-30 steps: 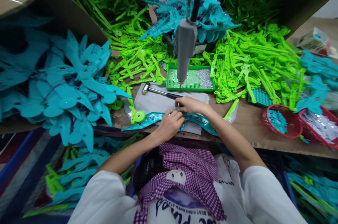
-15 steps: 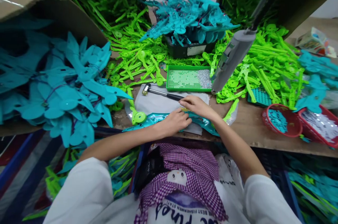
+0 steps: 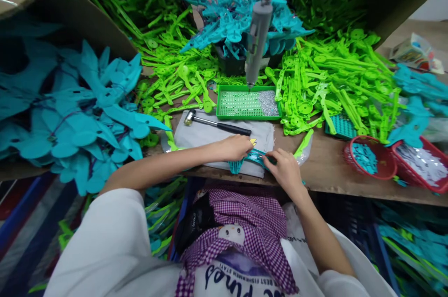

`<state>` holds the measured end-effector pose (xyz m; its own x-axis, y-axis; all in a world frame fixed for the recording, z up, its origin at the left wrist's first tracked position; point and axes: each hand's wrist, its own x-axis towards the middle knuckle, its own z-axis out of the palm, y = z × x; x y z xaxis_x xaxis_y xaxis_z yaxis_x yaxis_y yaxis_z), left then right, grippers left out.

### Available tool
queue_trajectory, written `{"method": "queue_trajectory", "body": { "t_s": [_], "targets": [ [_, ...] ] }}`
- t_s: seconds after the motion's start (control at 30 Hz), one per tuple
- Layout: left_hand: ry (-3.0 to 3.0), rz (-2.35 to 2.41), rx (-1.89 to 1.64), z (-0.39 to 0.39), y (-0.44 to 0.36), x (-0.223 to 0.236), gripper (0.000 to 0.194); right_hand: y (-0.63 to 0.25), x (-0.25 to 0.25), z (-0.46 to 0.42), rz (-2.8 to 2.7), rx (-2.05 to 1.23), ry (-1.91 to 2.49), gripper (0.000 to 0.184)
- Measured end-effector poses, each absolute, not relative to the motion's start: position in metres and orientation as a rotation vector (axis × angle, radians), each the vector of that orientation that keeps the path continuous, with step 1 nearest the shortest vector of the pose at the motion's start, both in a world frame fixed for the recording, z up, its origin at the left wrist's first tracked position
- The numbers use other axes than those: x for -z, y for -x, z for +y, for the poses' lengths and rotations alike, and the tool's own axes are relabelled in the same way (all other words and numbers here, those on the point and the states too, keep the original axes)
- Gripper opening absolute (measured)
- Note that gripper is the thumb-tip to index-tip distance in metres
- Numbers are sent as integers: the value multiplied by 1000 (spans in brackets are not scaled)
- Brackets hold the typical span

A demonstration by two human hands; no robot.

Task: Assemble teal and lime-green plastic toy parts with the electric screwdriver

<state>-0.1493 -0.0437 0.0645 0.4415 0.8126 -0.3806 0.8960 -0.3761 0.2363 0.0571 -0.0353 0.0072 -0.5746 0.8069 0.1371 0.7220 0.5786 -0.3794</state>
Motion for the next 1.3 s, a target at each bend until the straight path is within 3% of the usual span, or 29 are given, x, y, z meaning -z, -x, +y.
{"method": "queue_trajectory", "body": {
  "t_s": [0.33, 0.6, 1.0, 1.3],
  "targets": [
    [-2173, 1493, 349, -37, 146, -75, 16, -46, -16, -28, -2658, -428, 1422, 17],
    [-2354, 1596, 448, -56, 127, -77, 28, -31, -41, -29, -2958, -114, 1532, 25],
    [-2246, 1528, 280, -45, 141, -68, 17, -56, -25, -11, -2802, -621, 1386, 9],
    [-1798, 1399, 48, -27, 158, -52, 4, -71, -20, -21, -2769, -531, 1158, 20]
  ]
}}
